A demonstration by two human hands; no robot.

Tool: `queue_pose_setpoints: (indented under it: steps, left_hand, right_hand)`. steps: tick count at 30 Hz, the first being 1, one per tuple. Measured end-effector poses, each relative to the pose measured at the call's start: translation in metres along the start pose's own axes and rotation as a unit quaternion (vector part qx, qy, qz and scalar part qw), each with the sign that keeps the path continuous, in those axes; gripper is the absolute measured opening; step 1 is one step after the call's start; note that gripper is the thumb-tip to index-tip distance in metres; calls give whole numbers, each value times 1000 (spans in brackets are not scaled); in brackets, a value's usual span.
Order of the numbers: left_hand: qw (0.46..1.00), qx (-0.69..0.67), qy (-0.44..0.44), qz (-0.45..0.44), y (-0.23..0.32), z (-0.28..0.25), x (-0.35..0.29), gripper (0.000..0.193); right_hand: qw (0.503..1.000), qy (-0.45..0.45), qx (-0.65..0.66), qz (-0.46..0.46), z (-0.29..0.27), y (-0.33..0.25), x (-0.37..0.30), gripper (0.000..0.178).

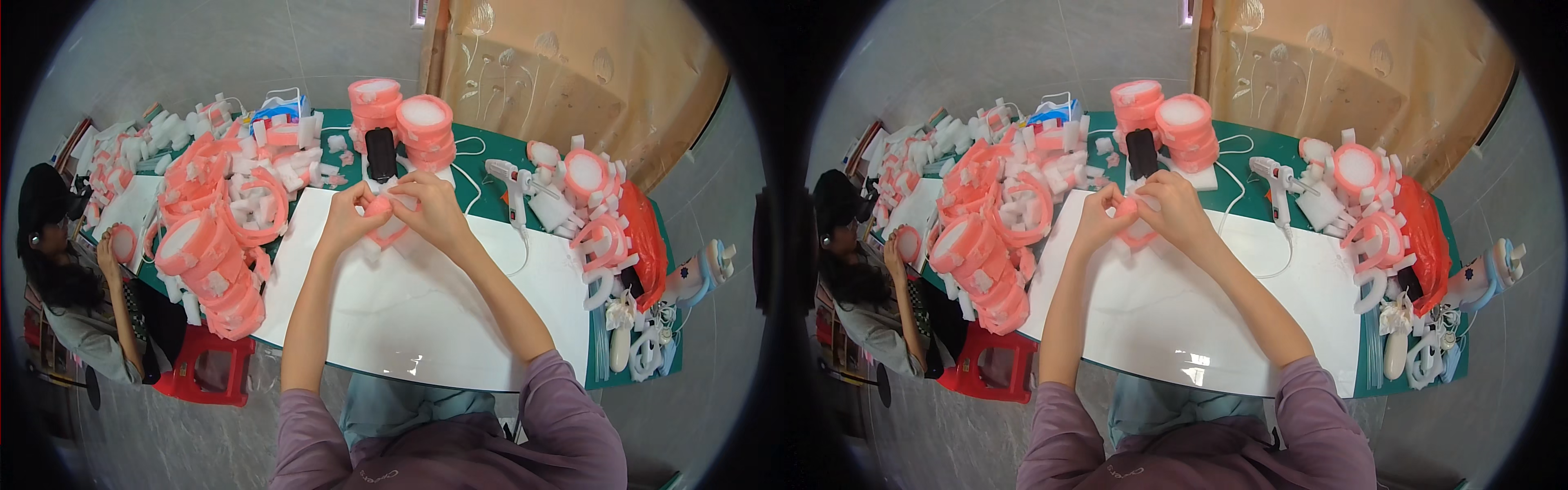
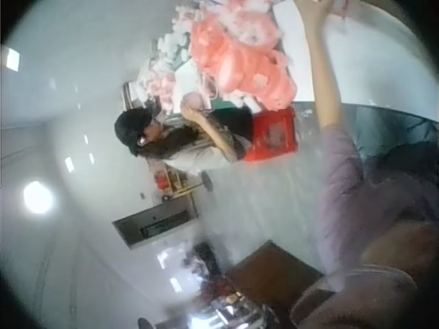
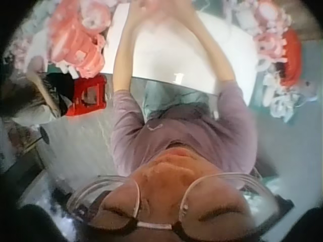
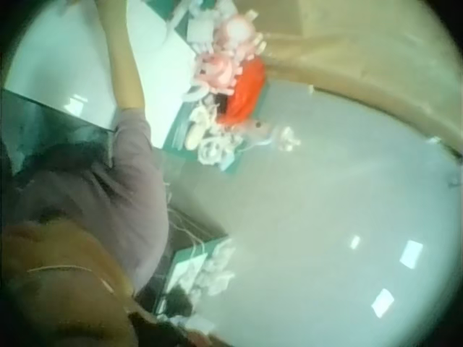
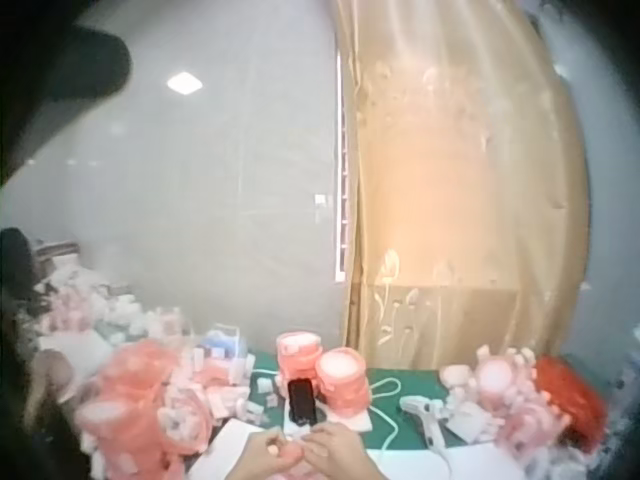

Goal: Assembling pink foam and plastic components using a hot glue gun.

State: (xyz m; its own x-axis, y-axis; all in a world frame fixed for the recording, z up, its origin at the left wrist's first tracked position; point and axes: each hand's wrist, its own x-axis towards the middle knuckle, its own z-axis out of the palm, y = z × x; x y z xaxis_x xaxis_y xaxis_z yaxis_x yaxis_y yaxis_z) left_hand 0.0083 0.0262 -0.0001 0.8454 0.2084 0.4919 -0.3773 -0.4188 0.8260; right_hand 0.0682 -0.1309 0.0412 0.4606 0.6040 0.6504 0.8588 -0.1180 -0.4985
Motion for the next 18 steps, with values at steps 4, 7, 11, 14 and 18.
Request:
queue_pose_setpoints:
  steps: [4, 7, 11, 14, 18]
  left_hand:
    - [1000, -4, 1, -4, -3, -1, -1, 26]
    - [999, 9, -27, -17, 1, -2, -3, 24]
    - [999, 5, -23, -42, 5, -2, -5, 23]
    - [999, -23, 18, -32, 11, 0, -3, 24]
    - [999, 16, -40, -3, 17, -2, -3, 45]
  right_hand:
    - [999, 33, 9, -16, 8, 0, -6, 19]
    - [998, 25, -41, -46, 9, -1, -11, 21]
    - [999, -24, -4, -40, -7, 1, -5, 22]
    - [994, -103, -3, -43, -22, 2, 5, 24]
    - [982, -186, -16, -39, -36, 3, 13, 32]
